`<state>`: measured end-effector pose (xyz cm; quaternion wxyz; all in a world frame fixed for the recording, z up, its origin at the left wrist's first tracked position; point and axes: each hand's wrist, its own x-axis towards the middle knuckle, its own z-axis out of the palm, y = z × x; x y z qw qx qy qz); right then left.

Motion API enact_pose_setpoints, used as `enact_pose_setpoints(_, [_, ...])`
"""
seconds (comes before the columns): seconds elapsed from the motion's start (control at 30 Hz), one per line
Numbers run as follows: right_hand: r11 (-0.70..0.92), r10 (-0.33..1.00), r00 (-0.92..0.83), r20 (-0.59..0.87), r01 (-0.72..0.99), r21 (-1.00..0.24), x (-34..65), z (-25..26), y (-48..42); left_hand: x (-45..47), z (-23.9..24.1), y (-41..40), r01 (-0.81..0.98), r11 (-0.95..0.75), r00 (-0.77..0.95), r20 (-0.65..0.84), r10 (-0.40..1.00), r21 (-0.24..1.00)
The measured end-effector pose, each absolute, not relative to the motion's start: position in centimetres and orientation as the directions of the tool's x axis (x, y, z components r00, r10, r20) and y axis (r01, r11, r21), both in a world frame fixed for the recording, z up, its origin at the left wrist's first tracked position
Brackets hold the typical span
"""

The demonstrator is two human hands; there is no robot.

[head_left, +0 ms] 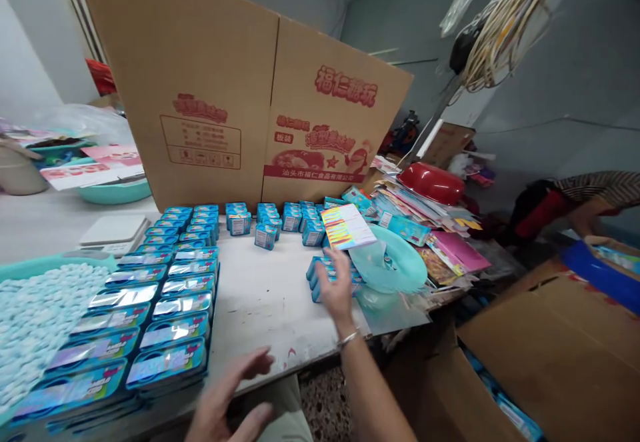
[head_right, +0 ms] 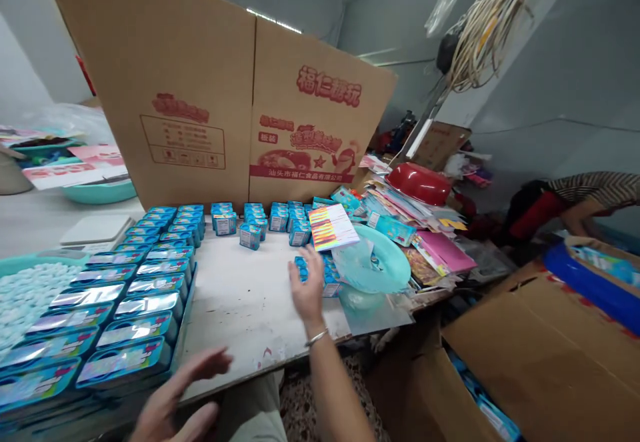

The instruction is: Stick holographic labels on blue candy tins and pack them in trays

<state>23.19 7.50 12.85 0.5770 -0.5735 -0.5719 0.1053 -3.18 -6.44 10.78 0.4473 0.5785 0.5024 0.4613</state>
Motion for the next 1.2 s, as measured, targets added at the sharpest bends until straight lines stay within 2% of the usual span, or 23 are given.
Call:
enact_pose_setpoints(0.03, [0.285,0.738,0.345,0.580,0.619,-0.732,26.5,14.0,9.0,-1.2,10.3,-5.2,0.130,-0.040,0.229,0.009,0.973,0.991])
enact_pose_setpoints(0.1, [0.118,0.706,0.428,0.564,0.715,-0.690,32.7,15.9,12.1,2.5,8.9,-2.6,0.057,0.098,0.354,-0.112,0.929,0.994])
enact_pose_setpoints(0.17, [-0.121,0.708,0.580,0.402,0.661,-0.740,37.4,17.0,15.0,5.2,7.0,-0.5,-0.016,0.192,0.374,-0.172,0.911,0.981])
enact_pose_setpoints(0.27, [-0.241,0.703,0.665,0.251,0.555,-0.796,40.9,17.2,18.4,7.6,4.3,1.9,-0.076,0.262,0.363,-0.218,0.906,0.962])
enact_pose_setpoints(0.4, [-0.168,0.772,0.605,0.194,0.489,-0.856,40.5,17.1,19.9,7.9,3.8,3.5,-0.075,0.277,0.342,-0.236,0.910,0.958])
enact_pose_setpoints(0.53, [0.012,0.848,0.463,0.259,0.470,-0.883,38.5,19.7,15.0,6.4,6.5,3.9,-0.020,0.110,0.159,-0.105,0.982,0.994])
enact_pose_setpoints(0.6, [0.140,0.919,0.263,0.293,0.477,-0.867,37.6,21.5,10.3,5.5,8.1,3.9,0.032,-0.011,0.050,0.010,0.999,0.999])
enact_pose_setpoints(0.7, [0.174,0.981,-0.006,0.194,0.480,-0.860,36.4,23.3,3.1,4.7,9.8,3.9,0.096,-0.179,-0.046,0.184,0.982,0.979])
enact_pose_setpoints(0.77, [0.201,0.980,-0.095,0.178,0.517,-0.832,35.3,23.4,-0.7,4.3,10.2,3.8,0.129,-0.215,-0.054,0.224,0.973,0.968])
enact_pose_setpoints(0.83, [0.234,0.972,-0.150,0.181,0.555,-0.799,33.9,22.6,-3.3,4.0,10.1,3.5,0.114,-0.183,0.001,0.184,0.983,0.976])
enact_pose_setpoints(0.9, [0.231,0.973,-0.151,0.175,0.581,-0.781,32.6,21.1,-5.1,3.6,9.4,2.7,0.052,-0.098,0.116,0.091,0.989,0.994])
enact_pose_setpoints(1.0, [0.184,0.978,-0.038,0.205,0.618,-0.764,30.9,18.5,-7.1,2.8,7.8,0.8,-0.009,-0.001,0.220,0.003,0.975,1.000])
enact_pose_setpoints(1.1, [0.166,0.959,0.073,0.273,0.638,-0.752,29.6,16.3,-8.5,2.3,5.9,-1.3,0.007,-0.024,0.120,0.023,0.993,1.000])
enact_pose_setpoints(1.2, [0.146,0.941,0.144,0.306,0.643,-0.751,28.4,14.8,-8.9,2.2,4.4,-2.8,0.113,-0.059,0.019,0.057,0.998,0.992])
